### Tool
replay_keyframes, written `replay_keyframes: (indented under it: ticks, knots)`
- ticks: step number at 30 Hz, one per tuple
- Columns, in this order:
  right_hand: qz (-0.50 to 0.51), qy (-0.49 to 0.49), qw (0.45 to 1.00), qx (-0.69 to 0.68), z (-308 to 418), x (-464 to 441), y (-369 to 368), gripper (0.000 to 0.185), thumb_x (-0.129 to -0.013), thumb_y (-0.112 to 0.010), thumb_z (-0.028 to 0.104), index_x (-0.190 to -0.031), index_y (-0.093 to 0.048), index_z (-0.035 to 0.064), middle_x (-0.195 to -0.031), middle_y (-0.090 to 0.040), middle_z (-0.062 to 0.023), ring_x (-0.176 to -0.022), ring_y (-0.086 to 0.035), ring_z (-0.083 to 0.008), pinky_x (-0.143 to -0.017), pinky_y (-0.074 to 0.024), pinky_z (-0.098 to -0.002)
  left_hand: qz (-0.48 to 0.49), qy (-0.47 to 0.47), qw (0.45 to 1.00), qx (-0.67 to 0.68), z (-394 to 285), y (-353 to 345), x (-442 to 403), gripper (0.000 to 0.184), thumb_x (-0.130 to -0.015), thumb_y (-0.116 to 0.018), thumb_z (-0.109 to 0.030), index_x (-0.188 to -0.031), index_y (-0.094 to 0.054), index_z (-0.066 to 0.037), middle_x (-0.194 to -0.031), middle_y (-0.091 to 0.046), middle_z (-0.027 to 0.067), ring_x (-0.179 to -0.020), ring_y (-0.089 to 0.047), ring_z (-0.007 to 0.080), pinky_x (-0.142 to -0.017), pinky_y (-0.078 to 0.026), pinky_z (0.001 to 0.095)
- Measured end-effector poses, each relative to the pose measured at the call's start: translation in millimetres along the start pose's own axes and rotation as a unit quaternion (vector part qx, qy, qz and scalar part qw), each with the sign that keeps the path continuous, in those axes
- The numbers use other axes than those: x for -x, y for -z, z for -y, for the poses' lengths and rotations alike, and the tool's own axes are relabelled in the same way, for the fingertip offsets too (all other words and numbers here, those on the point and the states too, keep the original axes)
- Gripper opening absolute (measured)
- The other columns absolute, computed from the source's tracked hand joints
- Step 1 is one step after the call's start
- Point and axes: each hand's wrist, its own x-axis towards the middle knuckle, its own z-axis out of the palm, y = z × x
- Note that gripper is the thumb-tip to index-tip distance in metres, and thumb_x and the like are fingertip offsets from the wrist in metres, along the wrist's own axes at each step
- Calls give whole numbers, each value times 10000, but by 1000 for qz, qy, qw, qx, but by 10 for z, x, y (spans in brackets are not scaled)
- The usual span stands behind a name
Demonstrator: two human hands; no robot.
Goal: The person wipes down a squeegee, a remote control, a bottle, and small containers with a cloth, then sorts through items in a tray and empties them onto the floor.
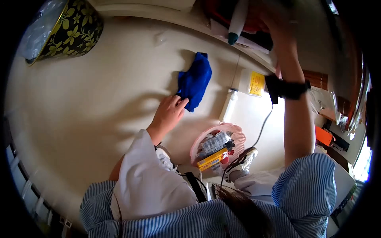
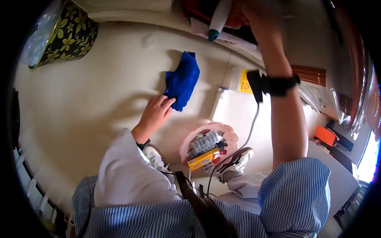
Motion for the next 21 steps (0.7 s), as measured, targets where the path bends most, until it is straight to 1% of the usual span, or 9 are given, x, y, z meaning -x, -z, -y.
replay_keyframes:
  ticks: [1,3,5,7,8,10,12,17,21]
  knots:
    - [-26,33,998,55,167,316,22,132,-877,-630,178,-944,-678,74,-768,-656,-44,-697,-620,-150,-635,-506,-259,-8,-4,1000,1,10,-4,12,315,-807,-623,-123,-1115,-581,-74,-948,-556,87,-901,-553,266,-799,-458,399]
    - [-4,-57,993,107,129,833,36,121,-878,-616,140,-867,-693,49,-706,-645,-59,-662,-611,-123,-638,-511,-276,-6,2,1000,13,74,27,30,301,-810,-624,-125,-1104,-587,-77,-933,-563,80,-864,-564,264,-785,-463,394]
    - [35,-1,993,113,-130,1469,12,113,-871,-640,130,-873,-678,23,-735,-658,-77,-646,-625,-119,-616,-515,-266,-12,21,999,22,83,79,22,253,-808,-630,-110,-1059,-615,-81,-908,-581,71,-807,-584,271,-766,-477,399]
    - [122,-168,963,171,-515,2008,-78,178,-842,-699,207,-866,-680,31,-732,-671,-98,-661,-646,-191,-648,-523,-310,-25,39,998,48,67,145,33,227,-801,-637,-96,-1028,-628,-84,-907,-587,67,-816,-590,270,-763,-484,400]
    - [191,-216,930,226,-543,2193,-163,191,-881,-668,202,-927,-679,17,-767,-674,-108,-633,-625,-139,-608,-523,-274,-32,48,997,59,64,160,39,215,-798,-641,-89,-1013,-635,-85,-906,-591,66,-820,-593,270,-761,-487,401]
    - [191,-273,892,306,-539,2428,-378,552,-776,-723,492,-925,-663,-36,-781,-674,-151,-673,-636,-217,-666,-527,-330,-41,38,996,74,61,157,28,209,-793,-653,-74,-1001,-638,-90,-918,-599,67,-826,-599,277,-737,-491,389]
    - [177,-285,892,303,-596,2572,-508,602,-745,-735,516,-932,-653,-51,-797,-677,-159,-704,-647,-226,-689,-526,-333,-55,31,995,74,30,168,32,197,-788,-652,-67,-985,-643,-86,-912,-600,66,-826,-599,272,-745,-491,386]
    - [124,-276,941,152,-550,2557,-631,406,-784,-754,230,-1041,-614,-51,-830,-680,-104,-755,-651,-159,-714,-531,-279,-41,28,993,106,24,231,113,191,-750,-683,-65,-937,-651,-87,-889,-602,59,-825,-599,261,-736,-491,378]
    - [125,-239,944,-192,-302,2406,-624,281,-844,-666,71,-1090,-587,-38,-944,-658,-71,-855,-622,-132,-789,-511,-284,-70,27,987,142,-19,337,174,217,-723,-714,-83,-926,-638,-82,-907,-596,74,-872,-586,274,-780,-473,377]
